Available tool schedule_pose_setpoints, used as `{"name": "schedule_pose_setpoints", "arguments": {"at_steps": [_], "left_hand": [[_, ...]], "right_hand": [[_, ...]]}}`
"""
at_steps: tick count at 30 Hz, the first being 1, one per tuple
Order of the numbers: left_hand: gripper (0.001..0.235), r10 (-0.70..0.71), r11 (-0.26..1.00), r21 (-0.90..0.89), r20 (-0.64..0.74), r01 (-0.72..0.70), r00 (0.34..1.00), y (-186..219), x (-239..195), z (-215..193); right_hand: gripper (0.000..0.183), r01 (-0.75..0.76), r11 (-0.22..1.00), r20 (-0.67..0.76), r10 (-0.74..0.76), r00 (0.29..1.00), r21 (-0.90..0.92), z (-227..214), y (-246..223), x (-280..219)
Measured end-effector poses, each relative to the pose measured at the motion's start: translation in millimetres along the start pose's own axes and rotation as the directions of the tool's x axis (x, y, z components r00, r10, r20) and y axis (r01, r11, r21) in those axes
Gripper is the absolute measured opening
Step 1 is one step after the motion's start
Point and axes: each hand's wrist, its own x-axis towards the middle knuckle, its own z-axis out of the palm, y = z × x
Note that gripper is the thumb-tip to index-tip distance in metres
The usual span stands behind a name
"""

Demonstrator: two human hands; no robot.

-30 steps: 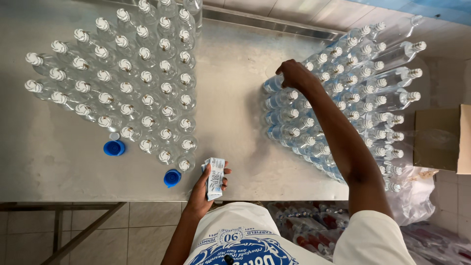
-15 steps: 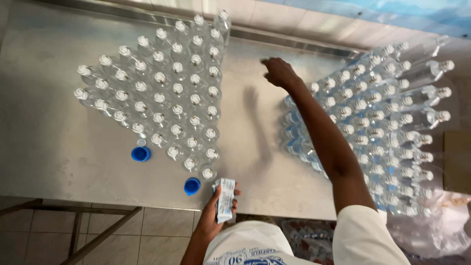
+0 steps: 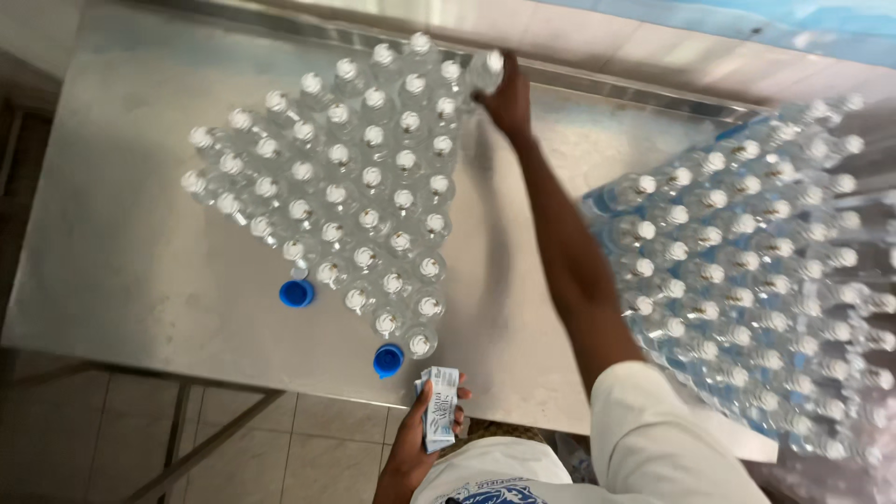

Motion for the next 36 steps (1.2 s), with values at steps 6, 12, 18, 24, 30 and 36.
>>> {"name": "schedule_pose_setpoints", "arguments": {"at_steps": [6,12,18,24,30,36], "left_hand": [[0.07,-0.086,0.991,0.108,0.077,0.078,0.993,12,22,-2],[0.068,-0.212,0.968,0.168,0.163,0.185,0.963,14,27,17],[0.068,-0.247,0.927,0.332,0.199,0.172,0.948,14,11,33],[0.067,-0.258,0.926,0.338,0.244,0.168,0.935,13,14,24],[0.068,-0.279,0.912,0.38,0.293,0.157,0.914,18,2,33],[0.05,-0.355,0.904,0.344,0.27,0.255,0.895,12,-6,37]], "right_hand": [[0.085,-0.258,0.965,-0.128,0.262,0.957,0.046,-89,-92,-237],[0.077,-0.358,0.926,-0.007,0.362,0.932,0.115,-145,-154,-412],[0.077,-0.42,0.907,-0.001,0.42,0.907,0.029,-155,-161,-456],[0.099,-0.249,0.968,0.092,0.251,0.964,-0.034,-181,-182,-461],[0.025,-0.438,0.831,0.218,0.384,0.898,0.342,-233,-258,-478],[0.028,-0.53,0.744,0.384,0.387,0.838,0.407,-229,-256,-488]]}}
